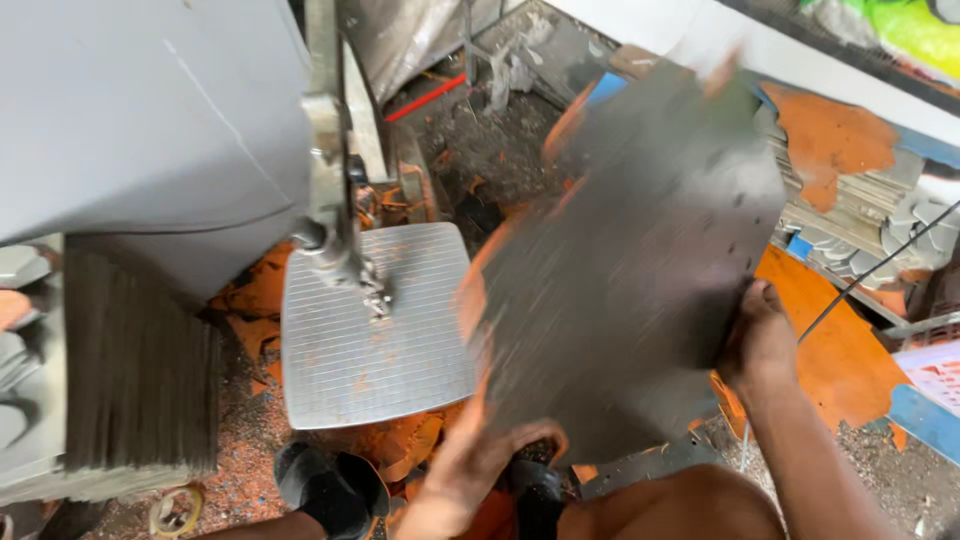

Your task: The person uses a band saw to cut a black rubber sheet into curved shapes. They guide the material through the blade, rotate it to follow the cut lines, and remove the finished pieces.

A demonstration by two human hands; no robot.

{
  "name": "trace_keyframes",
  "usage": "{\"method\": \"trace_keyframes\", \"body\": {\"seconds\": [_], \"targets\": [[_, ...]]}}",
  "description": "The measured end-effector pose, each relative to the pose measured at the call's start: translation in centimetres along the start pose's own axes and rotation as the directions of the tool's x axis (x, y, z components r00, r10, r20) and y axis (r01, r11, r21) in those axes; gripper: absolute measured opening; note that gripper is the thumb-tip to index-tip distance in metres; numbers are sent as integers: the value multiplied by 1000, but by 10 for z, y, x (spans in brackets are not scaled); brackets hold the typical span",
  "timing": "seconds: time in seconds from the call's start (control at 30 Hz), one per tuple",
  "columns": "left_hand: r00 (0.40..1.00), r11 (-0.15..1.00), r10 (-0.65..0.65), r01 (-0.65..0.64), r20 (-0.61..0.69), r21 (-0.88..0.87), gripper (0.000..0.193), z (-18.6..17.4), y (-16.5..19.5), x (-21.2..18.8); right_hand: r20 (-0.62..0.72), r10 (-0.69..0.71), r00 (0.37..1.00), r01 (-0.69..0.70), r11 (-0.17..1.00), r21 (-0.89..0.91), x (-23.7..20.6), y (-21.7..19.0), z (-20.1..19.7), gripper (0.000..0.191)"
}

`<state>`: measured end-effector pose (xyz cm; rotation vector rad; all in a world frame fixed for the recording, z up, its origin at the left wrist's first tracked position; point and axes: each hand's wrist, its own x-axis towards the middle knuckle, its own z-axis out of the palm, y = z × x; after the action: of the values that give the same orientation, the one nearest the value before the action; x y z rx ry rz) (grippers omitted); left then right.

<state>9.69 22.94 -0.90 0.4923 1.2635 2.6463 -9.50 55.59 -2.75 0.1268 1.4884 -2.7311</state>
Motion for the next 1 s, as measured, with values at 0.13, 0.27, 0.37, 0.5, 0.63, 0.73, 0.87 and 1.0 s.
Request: {"method": "trace_keyframes", "body": {"seconds": [0.13,0.27,0.37,0.5,0.63,0.73,0.87,1.0], "targets": [[976,914,52,-132,-212,-384,138,-29,28,-64,-29,-219,975,183,872,-453,-1,-1,34,13],[916,968,-39,-64,-399,-241,103,-50,30,-136,55,-174,983,143,555,-819,-15,22,54,25],[778,980,-156,43,-609,-196,71,-50,17,-178,64,-78,995,87,344,-935,-20,38,72,27],[473,919,-383,105,-793,-381,48,-57,14,-191,131,45,990,119,215,-969,-3,50,114,30],[464,964,-72,261,-883,58,39,-49,1,-178,195,110,975,186,84,-979,19,50,137,29],[391,909,131,319,-911,267,43,-35,-19,-171,286,108,952,283,38,-958,20,58,138,27],[376,935,173,229,-910,273,50,-24,-24,-167,224,167,960,215,72,-974,11,64,143,42],[382,948,154,201,-911,245,49,-24,-12,-165,324,164,932,335,-41,-941,6,58,158,44]]}}
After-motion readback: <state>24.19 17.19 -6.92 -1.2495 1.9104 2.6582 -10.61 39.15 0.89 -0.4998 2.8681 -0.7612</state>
